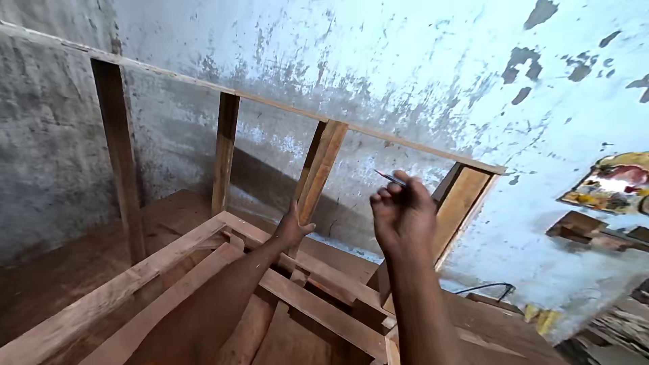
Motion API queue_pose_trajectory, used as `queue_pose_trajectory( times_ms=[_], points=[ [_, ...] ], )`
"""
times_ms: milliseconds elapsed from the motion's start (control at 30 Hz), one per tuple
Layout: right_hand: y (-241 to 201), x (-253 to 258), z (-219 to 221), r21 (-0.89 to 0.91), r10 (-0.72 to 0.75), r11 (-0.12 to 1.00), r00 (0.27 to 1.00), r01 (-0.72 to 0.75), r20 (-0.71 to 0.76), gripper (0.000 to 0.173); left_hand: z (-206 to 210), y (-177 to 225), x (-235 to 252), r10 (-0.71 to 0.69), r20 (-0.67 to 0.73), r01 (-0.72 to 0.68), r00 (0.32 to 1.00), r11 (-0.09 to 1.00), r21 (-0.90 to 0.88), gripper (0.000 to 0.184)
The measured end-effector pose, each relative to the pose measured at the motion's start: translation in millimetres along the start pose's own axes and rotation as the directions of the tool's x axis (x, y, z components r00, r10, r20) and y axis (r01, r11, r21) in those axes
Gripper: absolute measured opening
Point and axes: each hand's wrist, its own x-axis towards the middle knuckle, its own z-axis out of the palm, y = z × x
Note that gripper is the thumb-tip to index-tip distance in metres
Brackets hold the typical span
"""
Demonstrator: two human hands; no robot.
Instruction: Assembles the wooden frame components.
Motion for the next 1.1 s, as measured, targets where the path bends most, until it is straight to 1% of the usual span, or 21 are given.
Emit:
queue_pose_trajectory(
  times_ms=[100,133,167,233,300,433,467,600,700,733,767,833,867,933,1000,1033,1100],
  points=[
    [41.9,76.3,11.2,0.055,0.149,0.988,0.970,-0.141,-0.191,0.018,-1.7,1.1,0.2,-0.001,0.003,0.001,1.000,1.000,0.004,0.102],
    [52.7,98.4,13.9,0.078,0.200,0.979,0.955,-0.187,-0.220,0.013,-1.0,-0.3,1.4,0.005,0.002,-0.005,1.000,1.000,0.000,0.102],
    [61.6,117.5,16.7,0.107,0.249,0.967,0.941,-0.230,-0.230,0.010,0.3,-2.0,2.5,0.007,0.001,-0.007,1.000,1.000,-0.004,0.102],
    [75.3,147.1,23.4,0.162,0.314,0.945,0.927,-0.284,-0.205,0.009,1.6,-3.6,3.0,0.004,-0.007,-0.004,1.000,1.000,-0.001,0.101],
    [83.7,164.0,28.9,0.203,0.326,0.934,0.934,-0.295,-0.143,0.013,3.2,-4.2,2.8,0.002,-0.014,-0.002,1.000,1.000,0.009,0.101],
    [101.0,171.7,36.6,0.276,0.289,0.914,0.955,-0.296,0.066,0.018,3.4,-4.7,3.8,0.000,-0.013,0.001,1.000,0.999,0.043,0.098],
    [105.4,171.6,38.2,0.323,0.283,0.900,0.956,-0.293,0.079,0.019,4.3,-5.6,4.5,0.009,-0.014,-0.008,1.000,0.999,0.044,0.097],
    [114.7,170.3,41.3,0.470,0.231,0.858,0.973,-0.208,0.010,0.033,4.4,-6.4,5.6,0.019,-0.013,-0.018,1.000,0.999,0.038,0.096],
    [117.5,168.6,24.4,0.528,0.127,0.845,0.991,-0.083,-0.048,0.037,5.2,-7.1,6.1,0.022,-0.022,-0.021,1.000,0.999,0.040,0.097],
    [117.9,167.0,19.4,0.531,0.123,0.845,0.990,-0.071,-0.063,0.038,5.5,-8.2,6.9,0.030,-0.025,-0.029,0.999,0.999,0.029,0.099],
    [119.0,167.3,16.3,0.500,0.154,0.861,0.984,-0.091,-0.086,0.035,5.8,-9.7,8.2,0.034,-0.024,-0.034,0.999,0.999,0.019,0.102],
    [121.6,168.8,16.1,0.348,0.253,0.918,0.957,-0.190,-0.145,0.030,6.9,-11.3,9.1,0.042,-0.026,-0.041,0.999,0.999,0.017,0.102],
    [121.3,170.1,19.1,0.298,0.282,0.926,0.949,-0.230,-0.142,0.031,7.2,-10.6,9.0,0.043,-0.027,-0.042,0.999,0.999,0.023,0.101],
    [117.9,173.3,30.8,0.288,0.285,0.923,0.956,-0.254,-0.071,0.031,5.7,-7.7,8.3,0.035,-0.027,-0.034,0.999,0.999,0.042,0.100],
    [115.1,175.2,41.3,0.326,0.241,0.916,0.970,-0.234,0.020,0.025,5.6,-6.5,7.9,0.026,-0.026,-0.024,0.999,0.998,0.058,0.099],
    [114.3,175.1,44.1,0.353,0.218,0.911,0.975,-0.215,0.033,0.024,6.7,-7.0,7.9,0.026,-0.031,-0.024,0.999,0.998,0.064,0.099],
    [115.6,172.2,40.1,0.408,0.156,0.899,0.987,-0.156,0.034,0.029,7.2,-7.3,7.2,0.018,-0.029,-0.016,0.999,0.998,0.061,0.100]
  ],
)
